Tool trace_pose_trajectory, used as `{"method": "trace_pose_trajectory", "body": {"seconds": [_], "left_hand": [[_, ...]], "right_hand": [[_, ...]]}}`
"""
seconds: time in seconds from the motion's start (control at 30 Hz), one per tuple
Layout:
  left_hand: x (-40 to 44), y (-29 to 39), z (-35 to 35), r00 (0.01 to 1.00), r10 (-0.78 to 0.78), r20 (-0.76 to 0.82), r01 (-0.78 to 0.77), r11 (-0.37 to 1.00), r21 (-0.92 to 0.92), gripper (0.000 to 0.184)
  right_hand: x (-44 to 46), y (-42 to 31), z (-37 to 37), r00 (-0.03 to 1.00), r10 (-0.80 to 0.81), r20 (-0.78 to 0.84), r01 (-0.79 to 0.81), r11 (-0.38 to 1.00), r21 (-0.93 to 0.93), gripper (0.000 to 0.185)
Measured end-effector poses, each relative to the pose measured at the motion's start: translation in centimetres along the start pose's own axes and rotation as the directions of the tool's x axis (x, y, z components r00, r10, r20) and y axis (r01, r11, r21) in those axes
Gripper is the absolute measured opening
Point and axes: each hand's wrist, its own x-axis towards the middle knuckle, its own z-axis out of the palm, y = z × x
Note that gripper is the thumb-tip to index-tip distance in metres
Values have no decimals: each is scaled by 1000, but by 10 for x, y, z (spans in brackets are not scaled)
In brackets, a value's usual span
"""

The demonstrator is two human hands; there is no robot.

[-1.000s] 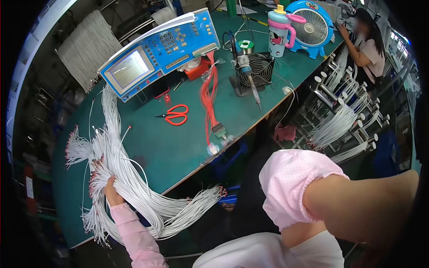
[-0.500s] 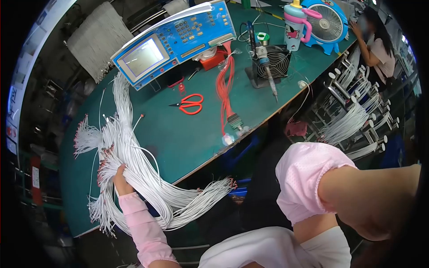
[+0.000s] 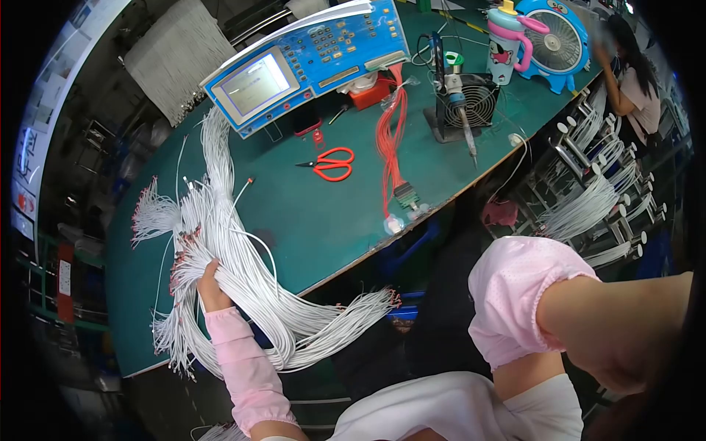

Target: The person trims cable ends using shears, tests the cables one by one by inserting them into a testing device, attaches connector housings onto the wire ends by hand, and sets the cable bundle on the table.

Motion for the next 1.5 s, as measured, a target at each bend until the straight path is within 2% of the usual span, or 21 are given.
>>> {"method": "trace_pose_trajectory", "body": {"seconds": [0.17, 0.27, 0.47, 0.8, 0.87, 1.0, 1.03, 1.1, 1.13, 1.27, 1.33, 1.4, 1.5], "left_hand": [[-4, 1, 5, 998, 54, -33, -53, 998, 30, 38], [-9, 2, 12, 999, 1, 35, 0, 999, -37, 38], [-8, 2, 10, 999, 12, -32, -12, 1000, -1, 37], [8, -3, -9, 1000, 20, -2, -20, 999, -31, 39], [5, -2, -5, 999, -35, 17, 36, 997, -74, 40], [-1, 0, 2, 1000, 10, -11, -10, 1000, -10, 40], [1, -1, -1, 998, -50, 23, 51, 997, -63, 40], [3, -3, -5, 997, -41, 62, 42, 999, -18, 34], [2, -5, -3, 996, 87, -35, -84, 994, 64, 33], [2, -2, -3, 995, 96, -34, -96, 995, -1, 43], [-2, -2, 5, 986, 168, -25, -167, 985, 33, 43], [-4, -2, 7, 994, 113, 8, -113, 994, -12, 42], [-2, -1, 1, 997, 72, -25, -71, 997, 12, 43]], "right_hand": [[2, 2, -3, 1000, -8, 8, 8, 1000, 18, 21], [3, 2, -1, 1000, -3, 27, 3, 1000, 26, 22], [3, 3, -3, 1000, -7, 21, 7, 1000, 26, 23], [4, 2, -1, 999, -15, 33, 14, 999, 30, 26], [5, 2, -1, 999, -15, 35, 14, 1000, 26, 26], [7, -1, 2, 998, -33, 44, 32, 999, 25, 27], [9, -2, 4, 998, -35, 45, 34, 999, 26, 27], [15, -6, 5, 997, -60, 50, 58, 998, 35, 28], [16, -6, 3, 996, -77, 50, 74, 996, 54, 28], [20, 1, -4, 992, -85, 99, 69, 985, 156, 29], [20, 7, -3, 989, -92, 115, 63, 971, 232, 30], [19, 12, 3, 987, -107, 118, 64, 944, 323, 30], [18, 16, 9, 990, -127, 66, 82, 880, 468, 31]]}}
